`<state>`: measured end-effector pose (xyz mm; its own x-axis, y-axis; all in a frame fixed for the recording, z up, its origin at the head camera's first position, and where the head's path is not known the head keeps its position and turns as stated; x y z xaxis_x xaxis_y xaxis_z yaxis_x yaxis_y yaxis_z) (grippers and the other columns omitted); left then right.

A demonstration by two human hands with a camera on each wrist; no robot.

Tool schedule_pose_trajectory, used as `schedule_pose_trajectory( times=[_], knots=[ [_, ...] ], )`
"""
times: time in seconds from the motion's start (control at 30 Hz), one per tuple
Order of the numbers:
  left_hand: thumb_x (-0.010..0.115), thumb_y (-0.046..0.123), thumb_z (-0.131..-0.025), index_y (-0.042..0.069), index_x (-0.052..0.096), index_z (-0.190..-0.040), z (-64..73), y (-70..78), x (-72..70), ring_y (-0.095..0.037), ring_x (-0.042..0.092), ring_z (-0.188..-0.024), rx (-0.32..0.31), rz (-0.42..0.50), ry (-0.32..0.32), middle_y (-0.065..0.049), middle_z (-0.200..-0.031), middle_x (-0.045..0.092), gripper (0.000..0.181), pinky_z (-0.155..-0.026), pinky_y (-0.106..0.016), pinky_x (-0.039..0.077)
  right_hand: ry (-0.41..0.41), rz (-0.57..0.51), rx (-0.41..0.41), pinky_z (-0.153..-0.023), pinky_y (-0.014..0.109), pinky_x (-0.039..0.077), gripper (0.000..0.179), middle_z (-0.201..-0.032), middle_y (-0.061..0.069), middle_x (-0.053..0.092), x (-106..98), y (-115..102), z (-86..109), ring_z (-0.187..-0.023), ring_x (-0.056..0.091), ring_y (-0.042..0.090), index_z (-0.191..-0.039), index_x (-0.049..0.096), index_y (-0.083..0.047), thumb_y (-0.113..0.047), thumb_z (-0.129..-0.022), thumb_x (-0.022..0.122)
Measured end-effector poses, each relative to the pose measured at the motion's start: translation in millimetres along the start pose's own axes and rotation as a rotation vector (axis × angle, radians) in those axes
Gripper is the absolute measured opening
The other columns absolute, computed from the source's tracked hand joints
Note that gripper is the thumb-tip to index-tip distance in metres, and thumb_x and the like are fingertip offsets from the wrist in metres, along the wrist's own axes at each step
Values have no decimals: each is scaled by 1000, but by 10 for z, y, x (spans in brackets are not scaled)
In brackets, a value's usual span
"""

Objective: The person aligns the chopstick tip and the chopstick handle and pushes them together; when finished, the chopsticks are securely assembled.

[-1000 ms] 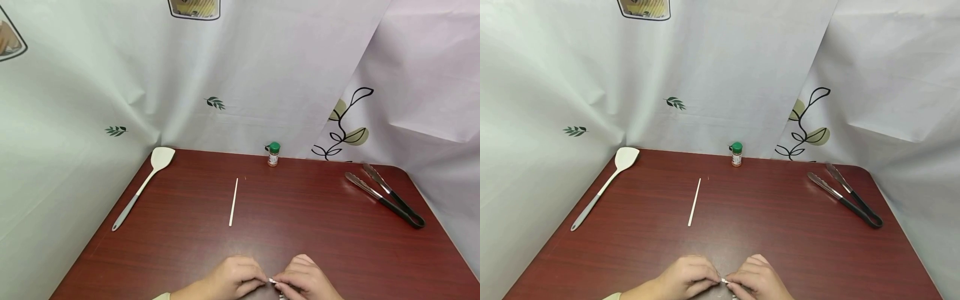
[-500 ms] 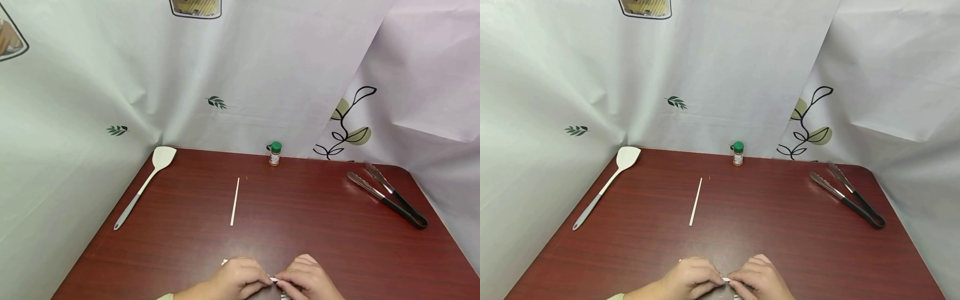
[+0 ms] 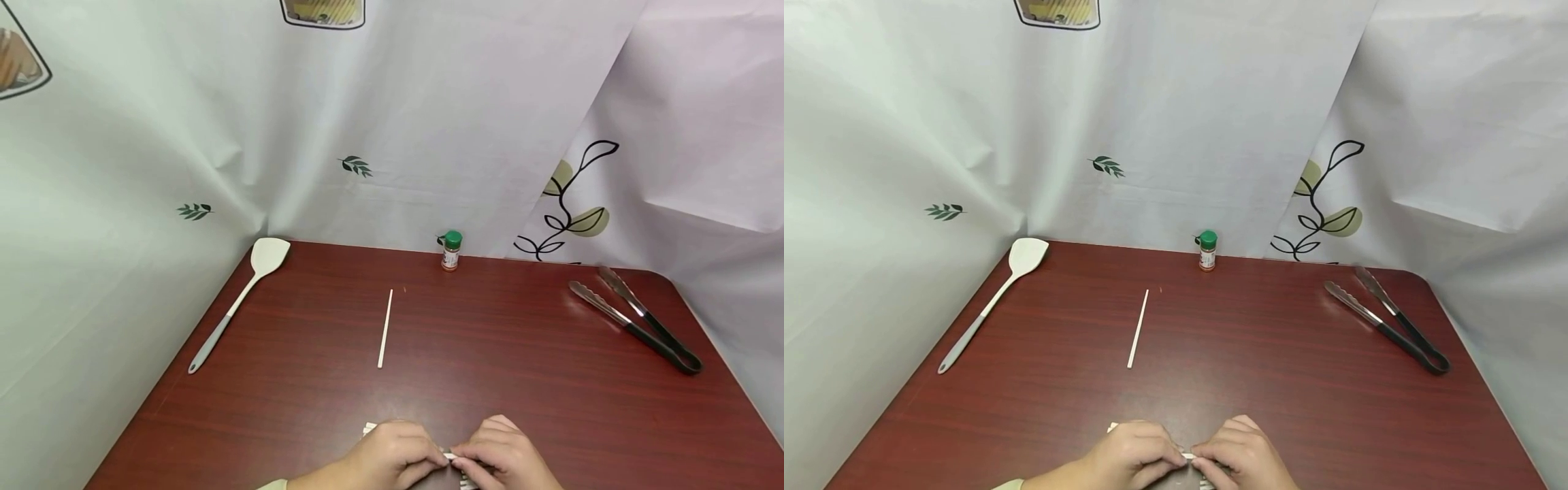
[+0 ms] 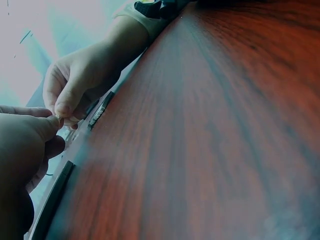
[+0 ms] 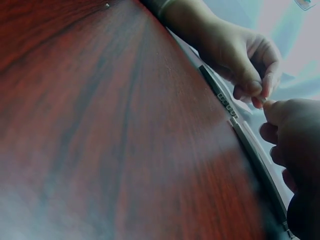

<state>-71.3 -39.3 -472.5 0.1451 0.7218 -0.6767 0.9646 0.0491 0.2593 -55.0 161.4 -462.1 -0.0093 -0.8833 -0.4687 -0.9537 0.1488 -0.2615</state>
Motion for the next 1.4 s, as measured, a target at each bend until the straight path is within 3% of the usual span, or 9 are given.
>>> schedule_pose_trajectory(
  times=[0.17,0.37,0.63,0.73,0.87,1.0,1.2,1.3,1.4],
  knots=[
    [85,5,-89,14,80,-102,1,10,15,2,70,-96,-1,1,9,7,-99,77,16,-90,-11,50,-8,-40,3,-71,19,44,16,-82,-5,73,13,-24,-29,-73,61,3,-94,80,-6,-15,-104,71],
    [80,5,-95,14,78,-103,0,-3,1,5,69,-95,-61,55,29,6,-98,76,12,-87,-8,49,-2,-22,41,-73,20,45,8,-85,-5,75,5,6,33,-76,63,1,-99,81,-9,-15,-101,75],
    [70,13,-104,14,74,-104,45,-58,-116,3,63,-87,-113,2,98,8,-97,70,4,-82,-9,50,121,-143,114,-70,23,52,7,-89,8,76,-114,2,-54,-77,70,15,-100,79,-2,-3,-94,81],
    [67,17,-106,17,73,-103,45,-67,-118,3,65,-89,-97,-47,88,10,-99,70,7,-85,-13,51,173,-222,234,-66,22,55,18,-88,10,75,-158,39,-18,-76,71,18,-96,76,-2,10,-85,84],
    [71,15,-101,18,75,-104,29,-60,-92,2,67,-94,-52,-88,72,11,-101,72,5,-90,-19,53,225,-286,546,-66,23,57,37,-90,10,75,-224,123,137,-79,71,15,-96,71,-4,25,-75,81],
    [76,13,-96,17,76,-110,26,-51,-58,1,69,-102,-36,-84,31,10,-107,74,15,-96,-21,53,240,-241,817,-63,23,56,37,-92,9,76,-316,207,219,-77,68,9,-103,67,-1,22,-78,81],
    [88,18,-84,12,74,-127,20,-34,-55,-5,68,-115,42,-87,-54,4,-123,75,46,-101,-22,51,268,-325,939,-64,21,54,44,-97,21,72,-390,334,171,-78,64,9,-118,58,15,19,-80,81],
    [91,24,-84,9,73,-130,13,-28,-50,-7,68,-117,106,-103,-84,2,-127,74,51,-101,-22,51,219,-376,1012,-60,21,53,49,-97,20,72,-385,428,101,-76,62,8,-124,57,15,15,-82,82],
    [91,31,-86,9,72,-132,7,-22,-44,-7,68,-116,118,-137,-94,2,-128,73,54,-98,-20,50,134,-368,1010,-57,23,52,53,-96,19,73,-372,537,-19,-72,61,7,-130,59,12,11,-83,84]
  ],
)
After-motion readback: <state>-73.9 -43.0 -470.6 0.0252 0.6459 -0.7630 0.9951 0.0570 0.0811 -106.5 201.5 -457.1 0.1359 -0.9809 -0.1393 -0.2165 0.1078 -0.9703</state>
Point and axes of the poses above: each hand's wrist, its own z-axis away from the middle knuckle, its own x-axis out of the palm, y = z × x, the point moved 4 cm from there along -z, towards the middle knuckle
